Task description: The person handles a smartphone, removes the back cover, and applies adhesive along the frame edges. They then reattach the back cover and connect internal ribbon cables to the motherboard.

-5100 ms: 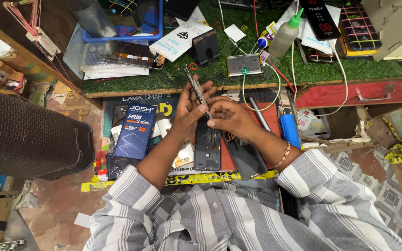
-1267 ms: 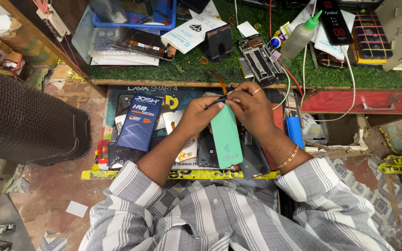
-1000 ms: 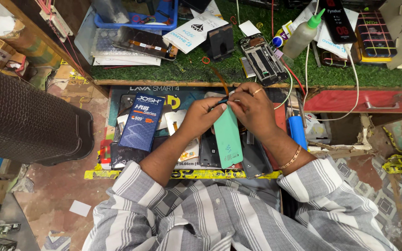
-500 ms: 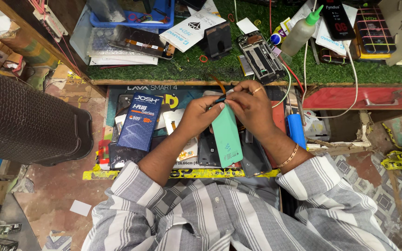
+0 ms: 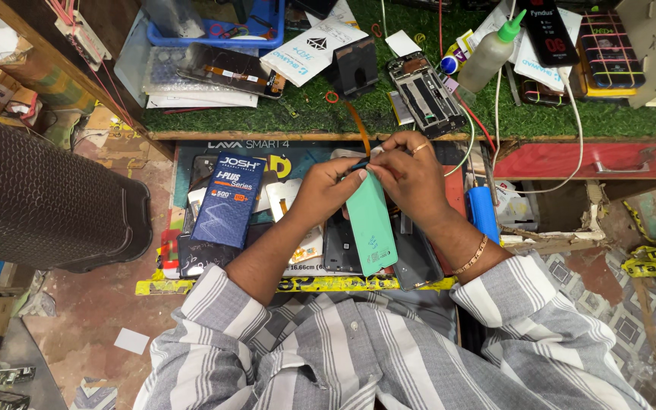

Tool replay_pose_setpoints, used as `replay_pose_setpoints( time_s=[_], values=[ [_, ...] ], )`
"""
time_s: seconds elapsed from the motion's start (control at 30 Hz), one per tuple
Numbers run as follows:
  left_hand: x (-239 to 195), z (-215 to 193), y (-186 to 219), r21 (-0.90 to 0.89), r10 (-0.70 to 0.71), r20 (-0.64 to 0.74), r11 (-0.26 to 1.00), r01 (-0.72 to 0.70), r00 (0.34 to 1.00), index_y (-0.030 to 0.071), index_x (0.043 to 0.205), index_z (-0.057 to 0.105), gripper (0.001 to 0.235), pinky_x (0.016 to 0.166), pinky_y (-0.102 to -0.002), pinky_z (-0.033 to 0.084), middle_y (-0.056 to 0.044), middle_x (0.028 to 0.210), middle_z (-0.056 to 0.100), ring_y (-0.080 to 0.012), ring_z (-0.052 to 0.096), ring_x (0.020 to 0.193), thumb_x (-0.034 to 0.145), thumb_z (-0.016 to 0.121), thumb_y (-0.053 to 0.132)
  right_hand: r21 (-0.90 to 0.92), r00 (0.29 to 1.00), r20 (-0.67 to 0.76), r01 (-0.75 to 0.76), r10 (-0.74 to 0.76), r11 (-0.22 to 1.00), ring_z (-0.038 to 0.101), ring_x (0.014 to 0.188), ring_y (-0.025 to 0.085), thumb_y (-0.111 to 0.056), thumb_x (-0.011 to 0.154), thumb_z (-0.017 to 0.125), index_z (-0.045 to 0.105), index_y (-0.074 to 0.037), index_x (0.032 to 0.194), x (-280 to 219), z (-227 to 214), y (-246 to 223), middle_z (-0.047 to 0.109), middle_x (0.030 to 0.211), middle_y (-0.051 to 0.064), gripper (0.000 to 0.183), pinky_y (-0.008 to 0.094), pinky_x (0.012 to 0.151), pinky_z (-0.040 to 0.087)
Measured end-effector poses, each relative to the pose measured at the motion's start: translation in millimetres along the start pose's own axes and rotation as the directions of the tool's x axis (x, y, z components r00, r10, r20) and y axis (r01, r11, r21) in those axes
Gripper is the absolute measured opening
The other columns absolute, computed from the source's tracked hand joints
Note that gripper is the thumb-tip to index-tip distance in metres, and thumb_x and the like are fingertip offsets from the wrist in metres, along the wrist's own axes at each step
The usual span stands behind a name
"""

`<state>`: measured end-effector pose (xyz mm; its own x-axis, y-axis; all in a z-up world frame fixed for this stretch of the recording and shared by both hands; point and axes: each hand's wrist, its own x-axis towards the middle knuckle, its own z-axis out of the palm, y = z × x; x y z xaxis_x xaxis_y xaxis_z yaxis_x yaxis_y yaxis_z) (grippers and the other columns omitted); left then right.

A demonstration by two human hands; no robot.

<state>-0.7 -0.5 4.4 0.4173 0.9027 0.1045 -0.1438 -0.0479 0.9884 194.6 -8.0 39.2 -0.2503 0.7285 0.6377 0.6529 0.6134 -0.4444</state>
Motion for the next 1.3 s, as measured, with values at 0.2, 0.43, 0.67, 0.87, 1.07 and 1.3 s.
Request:
replay_pose_setpoints(
  time_s=[0.2,0.43,0.67,0.87,1.07,1.3],
  values=[
    [-1,1,1,0.028,0.027,-0.009,0.999,-0.027,1.0,0.001,0.126,0.068,0.029,0.047,-0.022,0.051,-0.001,0.088,0.071,-0.0048,0.065,0.065,0.103,0.061,0.017,-0.034,0.999,-0.01,0.036,-0.037,0.999,0.062,0.106,0.024,-0.009,0.082,0.087,0.076,-0.006,0.094,0,-1,0,0.06,0.112,0.007,0.017,0.035,0.083,0.058],
    [-3,2,4,0.035,0.016,-0.018,0.999,-0.015,1.0,0.001,0.123,0.07,0.027,0.047,-0.021,0.05,-0.001,0.085,0.07,-0.0046,0.064,0.063,0.103,0.062,0.017,0.162,0.997,0.058,-0.055,0.046,0.985,0.062,0.107,0.021,-0.004,0.087,0.082,0.072,-0.003,0.099,-2,3,7,0.056,0.116,0.009,0.016,0.029,0.079,0.063],
    [-5,3,10,0.042,0.016,-0.001,0.999,-0.016,1.0,0.001,0.124,0.071,0.028,0.047,-0.021,0.049,0.0,0.086,0.07,-0.0042,0.063,0.063,0.102,0.063,0.017,0.342,0.987,0.13,-0.129,0.089,0.931,0.058,0.116,0.022,0.0,0.089,0.078,0.066,-0.002,0.1,-4,6,18,0.047,0.126,0.011,0.017,0.031,0.09,0.06],
    [-6,3,9,0.086,0.002,0.012,0.996,-0.003,1.0,0.004,0.128,0.07,0.031,0.048,-0.021,0.051,0.001,0.086,0.07,-0.0032,0.064,0.065,0.101,0.064,0.017,0.202,0.992,0.11,-0.078,0.057,0.976,0.05,0.121,0.028,-0.004,0.083,0.079,0.064,-0.005,0.094,-5,4,15,0.05,0.127,0.012,0.019,0.037,0.096,0.053],
    [-5,4,7,0.13,0.078,0.013,0.988,-0.079,0.997,0.004,0.129,0.072,0.029,0.053,-0.02,0.051,0.001,0.089,0.069,-0.0023,0.062,0.071,0.103,0.068,0.016,0.137,0.997,0.061,-0.056,0.048,0.989,0.05,0.119,0.029,-0.005,0.077,0.079,0.067,-0.007,0.086,-3,-2,5,0.056,0.125,0.01,0.015,0.04,0.099,0.048],
    [-4,5,7,0.079,-0.049,-0.019,0.996,0.05,0.999,0.003,0.126,0.071,0.032,0.052,-0.022,0.051,-0.001,0.087,0.071,-0.0048,0.063,0.068,0.097,0.067,0.016,0.182,0.999,0.045,-0.038,0.03,0.982,0.049,0.125,0.03,-0.005,0.076,0.079,0.067,-0.007,0.085,0,-3,2,0.057,0.13,0.01,0.015,0.04,0.104,0.046]
  ],
)
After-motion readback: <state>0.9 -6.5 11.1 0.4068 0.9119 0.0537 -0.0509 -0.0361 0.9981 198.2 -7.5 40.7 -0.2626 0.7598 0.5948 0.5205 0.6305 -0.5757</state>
